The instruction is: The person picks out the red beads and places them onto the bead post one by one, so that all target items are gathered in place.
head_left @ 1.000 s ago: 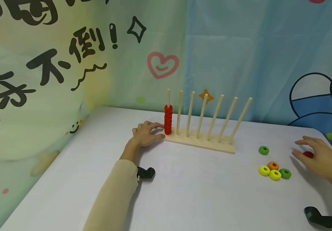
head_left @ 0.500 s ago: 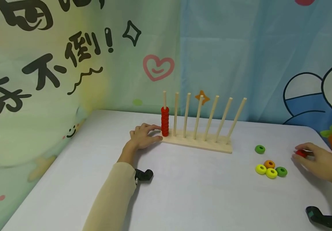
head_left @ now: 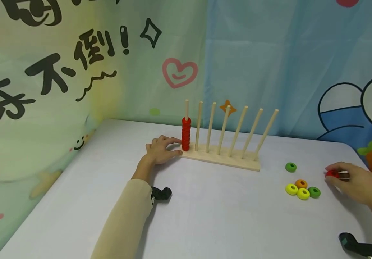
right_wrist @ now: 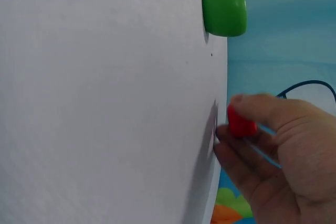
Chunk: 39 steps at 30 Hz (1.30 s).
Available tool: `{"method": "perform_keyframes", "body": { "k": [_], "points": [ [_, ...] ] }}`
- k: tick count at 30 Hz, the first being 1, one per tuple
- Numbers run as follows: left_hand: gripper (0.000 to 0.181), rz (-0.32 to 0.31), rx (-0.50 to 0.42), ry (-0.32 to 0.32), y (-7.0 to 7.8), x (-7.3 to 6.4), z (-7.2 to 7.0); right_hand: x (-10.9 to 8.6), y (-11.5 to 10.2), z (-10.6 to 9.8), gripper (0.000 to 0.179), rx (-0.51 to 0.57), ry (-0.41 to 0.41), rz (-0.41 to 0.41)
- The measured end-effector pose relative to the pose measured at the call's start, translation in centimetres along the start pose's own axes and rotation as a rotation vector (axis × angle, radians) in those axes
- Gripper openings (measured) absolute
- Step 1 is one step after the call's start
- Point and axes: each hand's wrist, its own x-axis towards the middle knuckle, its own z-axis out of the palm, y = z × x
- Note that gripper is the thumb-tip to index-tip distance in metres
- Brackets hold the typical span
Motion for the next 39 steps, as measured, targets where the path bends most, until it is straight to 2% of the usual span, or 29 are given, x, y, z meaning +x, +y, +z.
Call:
{"method": "perform_keyframes", "body": {
  "k": [6, 12, 16, 19, 26, 33, 39],
  "points": [
    [0.050, 0.003, -0.003, 0.004, -0.1, 0.0, 0.2, 0.0, -1.0, -0.1, 0.034, -0.016, -0.007, -0.010],
    [0.050, -0.003, 0.008, 0.004, -0.1, 0.0, 0.2, 0.2, -2.6, 0.1, 0.028, -0.002, 0.051, -0.058],
    [0.049, 0.003, 0.002, 0.010, 0.1, 0.1, 0.0, 0.3, -3.7, -0.1, 0.034, 0.016, 0.081, -0.068],
    [0.049, 0.006, -0.005, 0.016, 0.2, 0.1, -0.1, 0.3, -4.3, -0.2, 0.039, 0.038, 0.090, -0.091],
    [0.050, -0.002, -0.001, 0.006, 0.2, -0.1, 0.0, 0.2, -5.4, -0.4, 0.041, 0.094, 0.056, -0.154],
    [0.049, -0.002, 0.004, 0.009, 0.2, -0.3, -0.1, -0.2, -6.6, -0.1, 0.041, 0.166, 0.123, -0.185],
    [0.049, 0.009, -0.002, 0.010, 0.1, -0.3, 0.0, -0.4, -7.5, -0.1, 0.043, 0.201, 0.120, -0.191]
  ]
}}
